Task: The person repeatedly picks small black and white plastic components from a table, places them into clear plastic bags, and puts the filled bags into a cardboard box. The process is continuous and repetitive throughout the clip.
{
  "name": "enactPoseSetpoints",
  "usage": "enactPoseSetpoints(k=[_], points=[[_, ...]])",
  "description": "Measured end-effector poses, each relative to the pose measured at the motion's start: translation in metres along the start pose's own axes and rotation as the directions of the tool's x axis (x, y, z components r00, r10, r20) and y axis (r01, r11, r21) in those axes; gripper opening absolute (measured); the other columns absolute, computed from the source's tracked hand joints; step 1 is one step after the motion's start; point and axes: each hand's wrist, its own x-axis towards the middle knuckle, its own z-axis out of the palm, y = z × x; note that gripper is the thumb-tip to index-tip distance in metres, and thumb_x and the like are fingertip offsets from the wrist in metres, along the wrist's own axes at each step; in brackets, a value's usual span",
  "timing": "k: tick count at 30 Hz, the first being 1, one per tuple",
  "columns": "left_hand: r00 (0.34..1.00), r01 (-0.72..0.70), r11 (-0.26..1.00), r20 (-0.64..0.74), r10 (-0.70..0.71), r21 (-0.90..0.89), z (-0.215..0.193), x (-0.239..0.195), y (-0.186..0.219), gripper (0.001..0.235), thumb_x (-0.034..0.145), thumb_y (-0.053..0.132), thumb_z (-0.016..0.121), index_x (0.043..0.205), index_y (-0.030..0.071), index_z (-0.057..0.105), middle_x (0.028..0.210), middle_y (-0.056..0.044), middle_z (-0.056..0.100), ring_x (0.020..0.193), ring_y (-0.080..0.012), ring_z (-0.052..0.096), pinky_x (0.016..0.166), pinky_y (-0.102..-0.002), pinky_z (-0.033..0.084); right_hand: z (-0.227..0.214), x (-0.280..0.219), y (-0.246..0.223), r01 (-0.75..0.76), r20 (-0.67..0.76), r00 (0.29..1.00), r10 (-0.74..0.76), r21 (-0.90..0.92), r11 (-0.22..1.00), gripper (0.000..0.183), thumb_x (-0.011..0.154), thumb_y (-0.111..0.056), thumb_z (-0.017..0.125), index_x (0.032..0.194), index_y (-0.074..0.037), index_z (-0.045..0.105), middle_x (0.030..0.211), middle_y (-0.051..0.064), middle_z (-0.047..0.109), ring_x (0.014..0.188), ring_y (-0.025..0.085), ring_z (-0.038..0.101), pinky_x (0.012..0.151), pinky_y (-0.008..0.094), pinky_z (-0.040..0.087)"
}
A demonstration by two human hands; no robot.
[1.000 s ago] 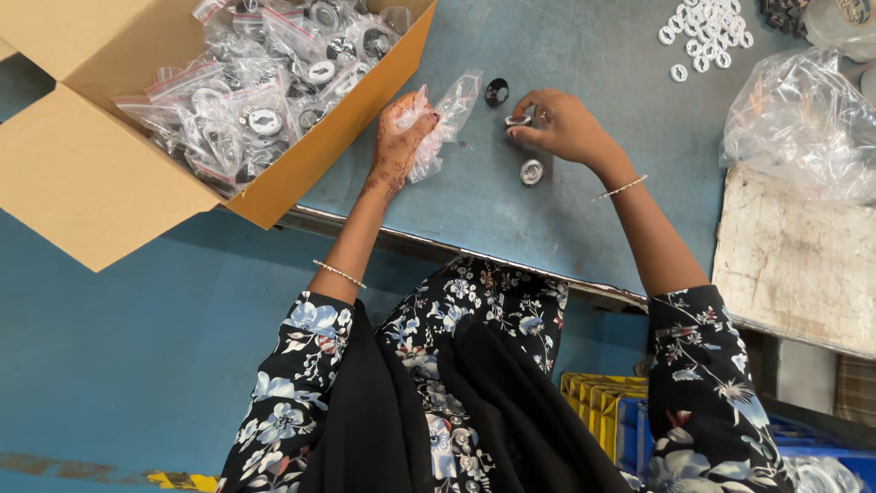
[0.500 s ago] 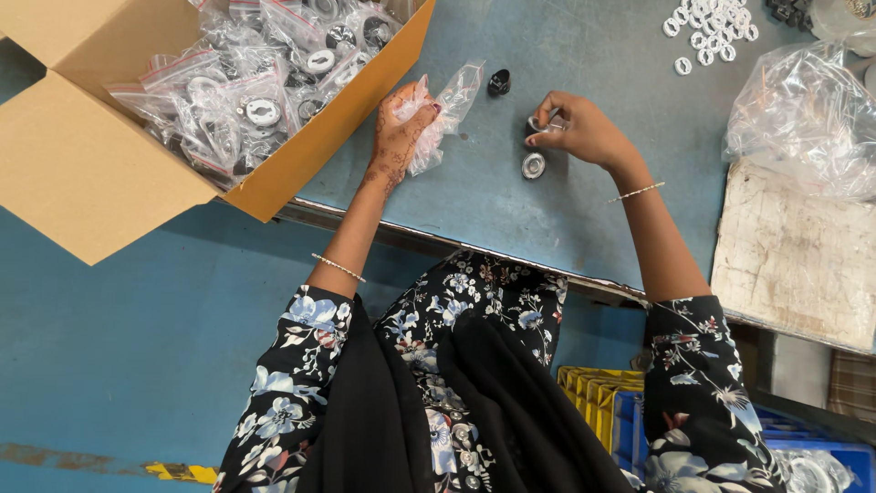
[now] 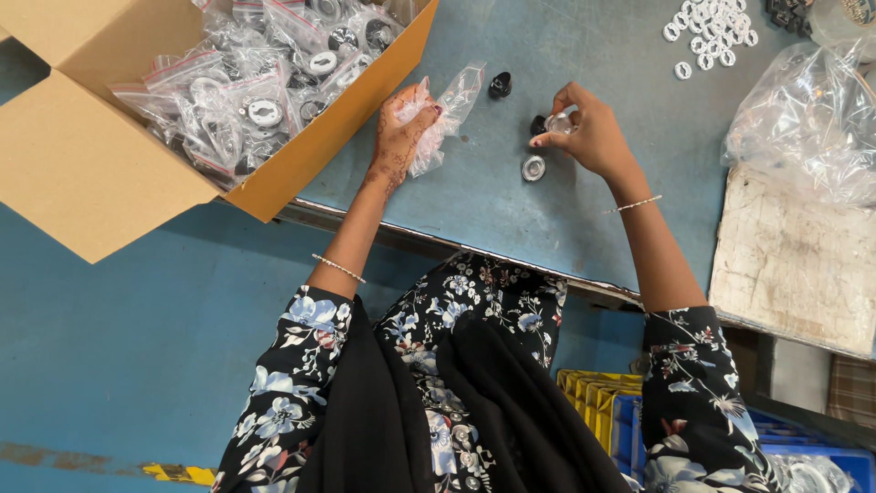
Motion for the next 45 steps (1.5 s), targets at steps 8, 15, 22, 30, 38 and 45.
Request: enactPoseSetpoints(k=[8,15,22,30,38,45], points=[[1.0,0.001,1.0,-0.004,-0.001,0.001,-0.001,0.0,0.0,0.02,0.088,-0.002,0.066,0.108,0.002,0.063,0.102,-0.005,0.07,0.084,-0.0141,0.07,0.068,-0.03,0.057,-0.008,-0.005,0.037,-0.02,-0.142,0.99,0.015,-0.031,0.999,0.041,0.083,-0.023,0.09,0.112,-0.009,0.064,0.106,0.007,0.065,0.084,0.02,0.065,0.067,0.037,0.052],[1.0,0.0,1.0,-0.003,0.0,-0.002,-0.002,-0.001,-0.001,0.021,0.088,-0.003,0.065,0.109,0.002,0.063,0.103,-0.006,0.07,0.085,-0.0147,0.071,0.068,-0.031,0.058,0.001,-0.027,0.026,0.224,-0.239,0.897,-0.372,-0.48,0.848,0.032,0.089,-0.012,0.082,0.119,-0.009,0.071,0.118,0.017,0.064,0.107,0.034,0.059,0.088,0.047,0.049],[1.0,0.003,1.0,-0.004,-0.003,-0.003,-0.002,0.001,-0.002,0.022,0.088,-0.003,0.065,0.109,0.002,0.062,0.104,-0.006,0.07,0.085,-0.0154,0.071,0.068,-0.031,0.058,-0.005,-0.068,-0.024,0.174,0.065,0.983,-0.173,-0.012,0.985,0.054,0.08,-0.012,0.082,0.131,-0.006,0.064,0.129,0.012,0.067,0.113,0.025,0.063,0.086,0.036,0.054],[1.0,0.0,1.0,0.0,0.0,-0.004,-0.002,0.001,-0.001,0.023,0.088,-0.003,0.065,0.11,0.002,0.062,0.105,-0.007,0.071,0.086,-0.0161,0.072,0.068,-0.032,0.059,0.03,-0.089,-0.041,0.116,-0.236,0.968,-0.089,0.1,0.988,0.041,0.087,-0.008,0.083,0.124,-0.003,0.067,0.12,0.01,0.072,0.099,0.018,0.069,0.083,0.031,0.058],[1.0,-0.005,1.0,0.006,0.005,0.001,0.0,0.001,0.002,0.023,0.088,-0.004,0.064,0.111,0.002,0.061,0.107,-0.007,0.071,0.086,-0.0168,0.073,0.068,-0.033,0.059,0.06,-0.097,-0.044,0.091,-0.458,0.879,-0.134,-0.115,0.989,0.047,0.087,-0.006,0.085,0.13,-0.001,0.068,0.106,0.013,0.068,0.089,0.022,0.065,0.081,0.033,0.055],[1.0,-0.006,1.0,0.006,0.006,-0.004,-0.003,0.001,-0.001,0.024,0.088,-0.004,0.064,0.111,0.002,0.061,0.108,-0.008,0.072,0.087,-0.0175,0.074,0.068,-0.033,0.06,0.065,-0.106,-0.03,0.028,-0.42,0.906,-0.056,-0.074,0.997,0.046,0.084,-0.008,0.086,0.127,-0.005,0.069,0.106,0.013,0.069,0.087,0.02,0.067,0.081,0.033,0.056]])
